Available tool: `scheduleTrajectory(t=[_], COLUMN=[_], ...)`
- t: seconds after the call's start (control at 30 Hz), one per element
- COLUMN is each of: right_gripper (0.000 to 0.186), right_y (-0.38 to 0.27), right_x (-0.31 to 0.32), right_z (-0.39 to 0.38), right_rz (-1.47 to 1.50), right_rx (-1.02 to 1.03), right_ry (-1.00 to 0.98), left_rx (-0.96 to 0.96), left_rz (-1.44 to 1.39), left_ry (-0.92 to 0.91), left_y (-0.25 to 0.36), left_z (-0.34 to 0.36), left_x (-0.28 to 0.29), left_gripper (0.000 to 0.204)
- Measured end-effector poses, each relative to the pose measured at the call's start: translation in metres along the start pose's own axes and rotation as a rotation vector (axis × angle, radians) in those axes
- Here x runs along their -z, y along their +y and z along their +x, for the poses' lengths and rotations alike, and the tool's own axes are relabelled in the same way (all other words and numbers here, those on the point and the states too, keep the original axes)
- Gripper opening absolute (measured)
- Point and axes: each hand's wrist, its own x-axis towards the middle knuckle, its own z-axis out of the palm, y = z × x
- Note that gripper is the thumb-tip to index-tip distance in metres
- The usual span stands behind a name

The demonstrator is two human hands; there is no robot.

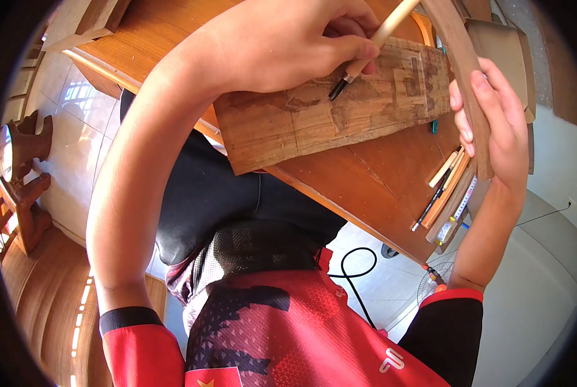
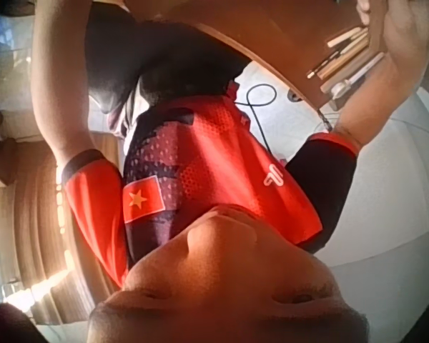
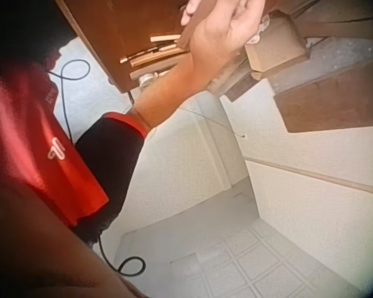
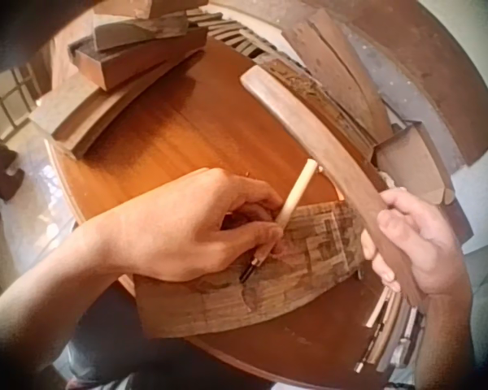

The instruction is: The person cleans a rectangular wooden piece with a brush and a toothbrush, then uses a chisel and a wooden mallet to carve a design into the wood. The person works on the piece while sitting on the floor in a workshop.

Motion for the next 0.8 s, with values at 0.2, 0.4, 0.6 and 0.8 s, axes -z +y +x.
scheduleTrajectory(t=[0.2,0.4,0.6,0.8], right_gripper=[0.036,0.036,0.036,0.036], right_y=[-0.002,-0.003,-0.003,0.002], right_x=[0.001,0.001,-0.003,-0.009], right_z=[-0.003,0.001,-0.004,0.003], right_rz=[-0.031,0.001,0.004,0.053], right_rx=[-0.008,0.017,0.025,0.039], right_ry=[-0.004,-0.009,0.027,0.055], left_rx=[0.065,0.045,0.033,0.154], left_rz=[-0.133,0.022,-0.104,-0.114], left_ry=[-0.094,-0.019,-0.097,-0.151], left_y=[-0.002,0.013,0.003,0.015], left_z=[0.007,-0.002,0.008,0.003], left_x=[0.011,0.006,0.013,0.02], left_gripper=[0.027,0.026,0.024,0.025])
